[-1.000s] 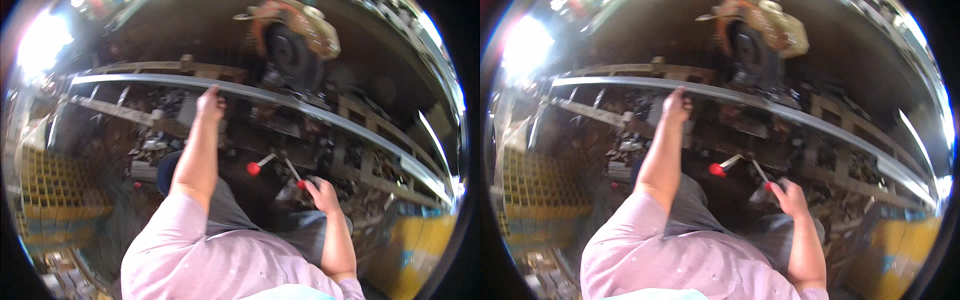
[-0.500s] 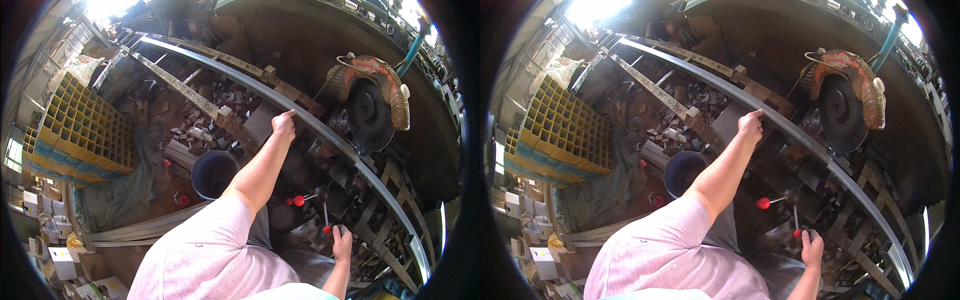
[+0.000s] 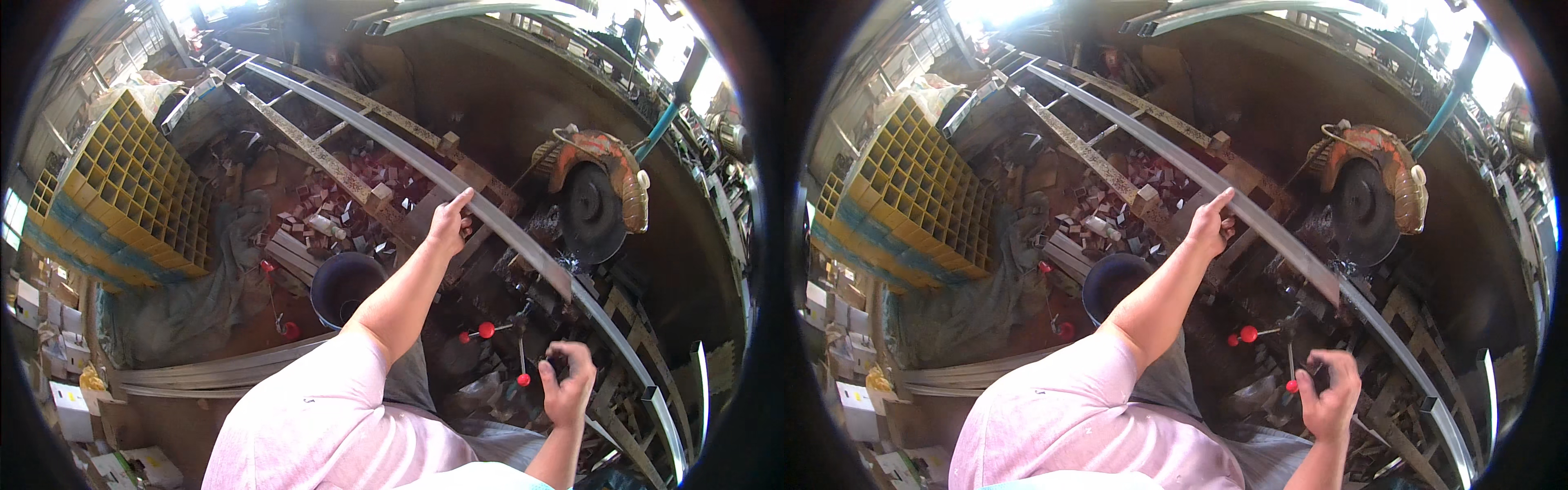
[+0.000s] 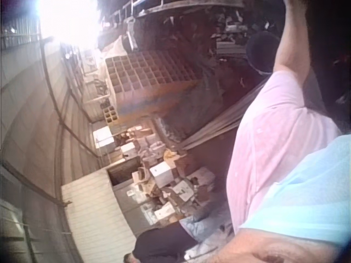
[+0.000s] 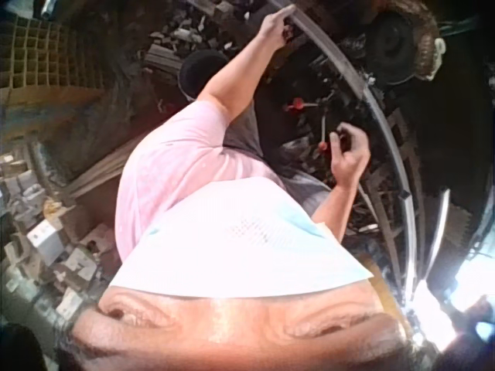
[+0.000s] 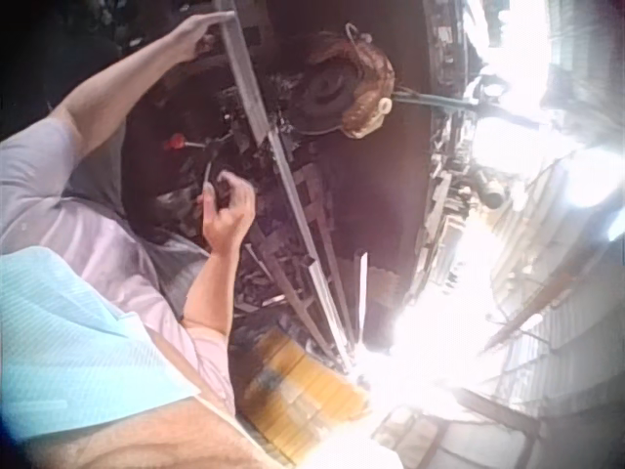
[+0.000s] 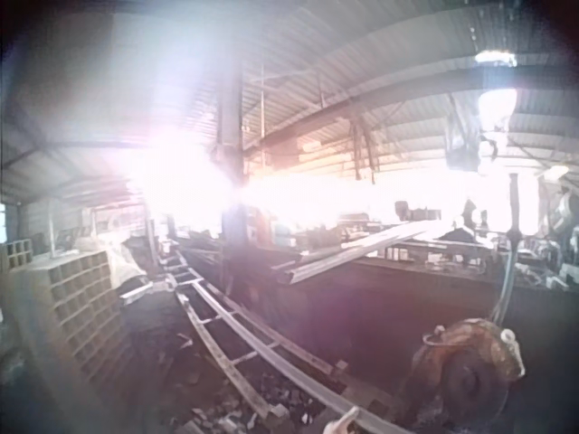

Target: The person positions long metal bars on a chop saw, secures them with clamps, and cuts them into shorter pieces. After each cut, the person removes the cut piece and places it aside, then repeats the process with the remaining bar.

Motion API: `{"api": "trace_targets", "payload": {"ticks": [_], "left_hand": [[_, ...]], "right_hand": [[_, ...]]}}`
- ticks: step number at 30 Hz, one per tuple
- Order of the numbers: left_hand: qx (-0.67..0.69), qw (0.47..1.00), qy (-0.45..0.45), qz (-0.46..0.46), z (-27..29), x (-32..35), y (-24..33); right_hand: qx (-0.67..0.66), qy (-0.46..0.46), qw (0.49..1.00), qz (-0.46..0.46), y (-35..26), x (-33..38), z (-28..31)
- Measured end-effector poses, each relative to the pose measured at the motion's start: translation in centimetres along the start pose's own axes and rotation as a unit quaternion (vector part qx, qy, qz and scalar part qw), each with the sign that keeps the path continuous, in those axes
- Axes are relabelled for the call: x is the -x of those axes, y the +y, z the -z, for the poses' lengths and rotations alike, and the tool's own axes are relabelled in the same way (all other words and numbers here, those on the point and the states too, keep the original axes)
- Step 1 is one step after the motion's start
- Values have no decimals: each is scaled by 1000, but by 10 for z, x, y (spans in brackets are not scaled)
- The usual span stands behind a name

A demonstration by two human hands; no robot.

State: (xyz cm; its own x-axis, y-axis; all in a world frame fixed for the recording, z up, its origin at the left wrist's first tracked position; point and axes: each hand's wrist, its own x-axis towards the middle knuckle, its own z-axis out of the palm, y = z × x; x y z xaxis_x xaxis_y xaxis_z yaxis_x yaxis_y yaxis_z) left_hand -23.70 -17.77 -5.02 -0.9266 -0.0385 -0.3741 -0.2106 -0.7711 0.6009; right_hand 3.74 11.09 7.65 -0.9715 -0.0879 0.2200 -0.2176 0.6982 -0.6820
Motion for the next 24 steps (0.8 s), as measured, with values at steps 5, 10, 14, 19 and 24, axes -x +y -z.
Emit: {"api": "trace_targets", "payload": {"ticks": [5, 10, 14, 19, 24], "left_hand": [[-89, 996, 17, -2, 22, 20, 20], [-41, 999, -30, 14, 29, 36, 28], [-23, 996, -83, -19, 51, 42, 43], [65, 990, -69, -100, 95, 31, 107], [172, 982, -16, -83, 121, 10, 111]], "right_hand": [[291, -35, 948, 127, -69, -80, -13], [450, -193, 872, 1, -78, -131, -47], [445, -177, 878, -5, -79, -134, -50], [458, -191, 868, 8, -85, -85, -36], [410, -165, 897, -20, -43, -18, -42]]}}
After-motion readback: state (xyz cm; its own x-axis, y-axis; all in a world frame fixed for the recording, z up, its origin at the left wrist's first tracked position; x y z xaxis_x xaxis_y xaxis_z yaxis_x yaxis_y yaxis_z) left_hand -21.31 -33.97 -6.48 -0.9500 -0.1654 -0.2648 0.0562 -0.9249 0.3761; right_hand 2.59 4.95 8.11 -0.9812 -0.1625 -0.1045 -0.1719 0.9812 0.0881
